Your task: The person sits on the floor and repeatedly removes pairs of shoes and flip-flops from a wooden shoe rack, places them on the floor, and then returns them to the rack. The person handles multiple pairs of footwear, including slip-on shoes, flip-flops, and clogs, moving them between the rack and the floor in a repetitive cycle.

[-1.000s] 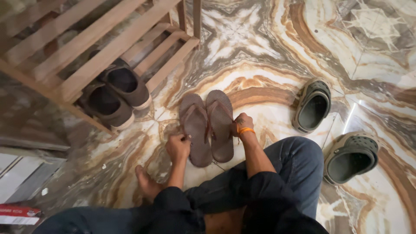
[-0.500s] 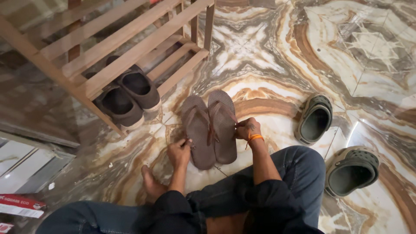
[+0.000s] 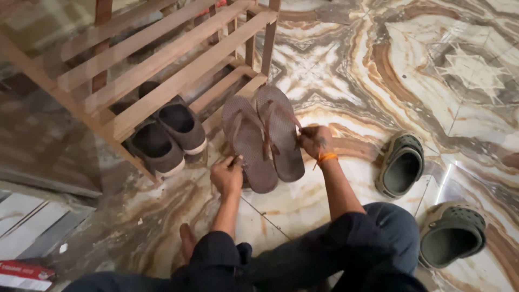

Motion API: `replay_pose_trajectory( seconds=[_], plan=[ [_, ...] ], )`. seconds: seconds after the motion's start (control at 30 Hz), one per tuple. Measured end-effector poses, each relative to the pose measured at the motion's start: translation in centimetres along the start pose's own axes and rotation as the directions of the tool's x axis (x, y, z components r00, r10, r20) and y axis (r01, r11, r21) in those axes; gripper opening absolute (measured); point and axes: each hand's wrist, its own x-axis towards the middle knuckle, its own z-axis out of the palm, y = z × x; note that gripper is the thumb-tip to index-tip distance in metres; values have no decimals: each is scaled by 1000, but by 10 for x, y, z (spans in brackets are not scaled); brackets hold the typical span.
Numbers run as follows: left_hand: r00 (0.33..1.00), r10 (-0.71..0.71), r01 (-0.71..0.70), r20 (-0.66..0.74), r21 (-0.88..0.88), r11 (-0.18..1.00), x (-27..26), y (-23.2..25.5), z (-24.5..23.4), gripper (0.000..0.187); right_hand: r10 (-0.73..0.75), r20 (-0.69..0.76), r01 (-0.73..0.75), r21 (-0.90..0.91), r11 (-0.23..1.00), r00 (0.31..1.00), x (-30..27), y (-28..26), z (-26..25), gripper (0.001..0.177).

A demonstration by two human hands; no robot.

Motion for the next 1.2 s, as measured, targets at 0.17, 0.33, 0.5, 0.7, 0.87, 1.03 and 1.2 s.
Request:
replay_pose_trajectory(
  seconds=[0.17,0.33,0.5,0.7,0.87,1.03,1.2],
  plan=[
    [995,-93,88,-46,-110,990,33,22,26,28,-247,-2,245,-104,964,969,65,-25,4,27],
    [990,-120,121,-73,10,993,71,31,42,24,-427,64,419,-369,830,902,127,-54,17,21],
    [968,44,-26,-248,76,997,135,43,51,18,-374,116,391,-248,886,920,194,-71,52,21],
    [976,133,-138,-172,-17,990,129,19,53,17,-525,-75,503,426,751,848,246,-23,117,51],
    [865,56,-306,499,437,846,-30,-30,22,53,-129,-275,114,-71,991,953,119,65,160,41],
    [773,33,-520,634,602,606,-88,-36,38,74,-349,-175,304,-239,922,921,17,61,172,58],
    [689,-133,-556,713,637,533,-76,-36,47,68,-478,-209,421,-264,867,853,-1,-26,171,38]
  ],
)
